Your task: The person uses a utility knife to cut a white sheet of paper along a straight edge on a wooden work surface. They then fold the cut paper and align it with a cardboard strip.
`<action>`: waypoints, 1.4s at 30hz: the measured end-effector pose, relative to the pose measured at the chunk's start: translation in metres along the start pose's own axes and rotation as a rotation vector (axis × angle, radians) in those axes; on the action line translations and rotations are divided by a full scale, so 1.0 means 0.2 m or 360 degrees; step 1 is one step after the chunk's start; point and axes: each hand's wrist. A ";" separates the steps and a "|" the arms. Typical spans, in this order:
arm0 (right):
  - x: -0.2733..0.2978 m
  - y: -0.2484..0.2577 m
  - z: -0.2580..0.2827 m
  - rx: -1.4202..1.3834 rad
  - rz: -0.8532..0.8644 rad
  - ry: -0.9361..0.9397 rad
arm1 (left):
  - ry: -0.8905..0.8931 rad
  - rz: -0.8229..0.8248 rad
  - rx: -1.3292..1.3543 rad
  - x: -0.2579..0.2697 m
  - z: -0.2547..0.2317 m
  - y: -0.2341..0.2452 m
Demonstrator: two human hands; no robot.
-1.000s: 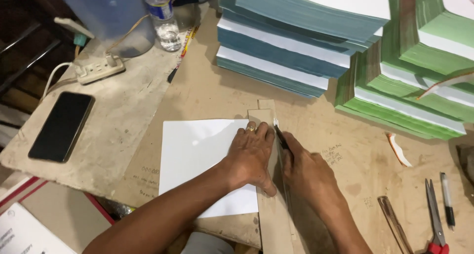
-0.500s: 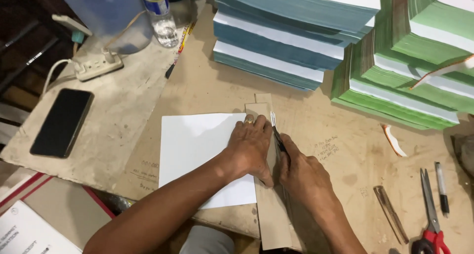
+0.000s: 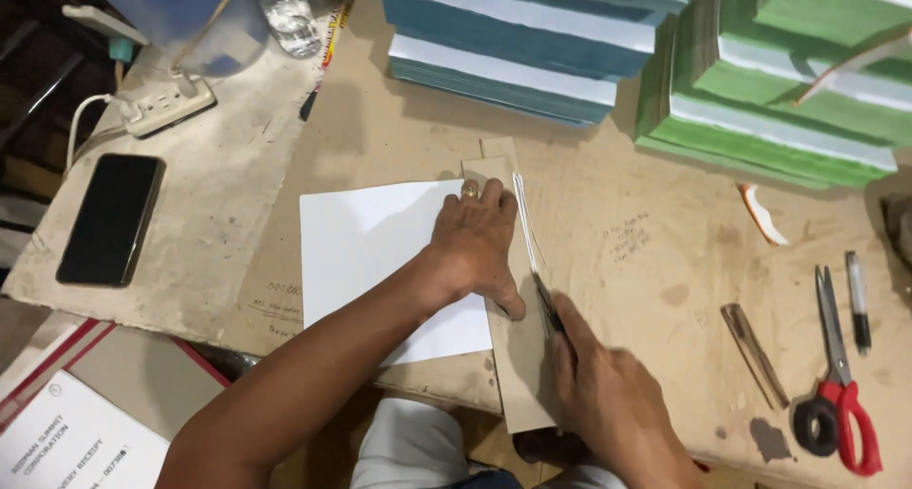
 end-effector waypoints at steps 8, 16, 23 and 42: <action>0.13 -0.49 -0.38 0.0415 -0.0778 0.0221 | 0.0030 -0.0011 -0.0044 0.01 -0.01 0.02; 0.23 -0.21 -0.31 -0.0058 -0.0401 0.0078 | 0.0052 -0.0003 -0.0051 0.02 -0.01 0.01; 0.05 -0.09 -0.18 -0.0905 -0.0348 0.0169 | 0.0045 -0.0058 -0.0007 0.02 0.00 -0.02; -0.04 -0.01 -0.09 -0.0933 -0.0512 0.0114 | 0.0008 -0.0081 0.0056 0.01 0.02 -0.03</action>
Point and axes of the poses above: each hand's wrist, its own x-axis away from the middle knuckle, its own y-axis out of the back of the hand, z = x × y, and after that the axes turned 2 degrees about y, right-handed
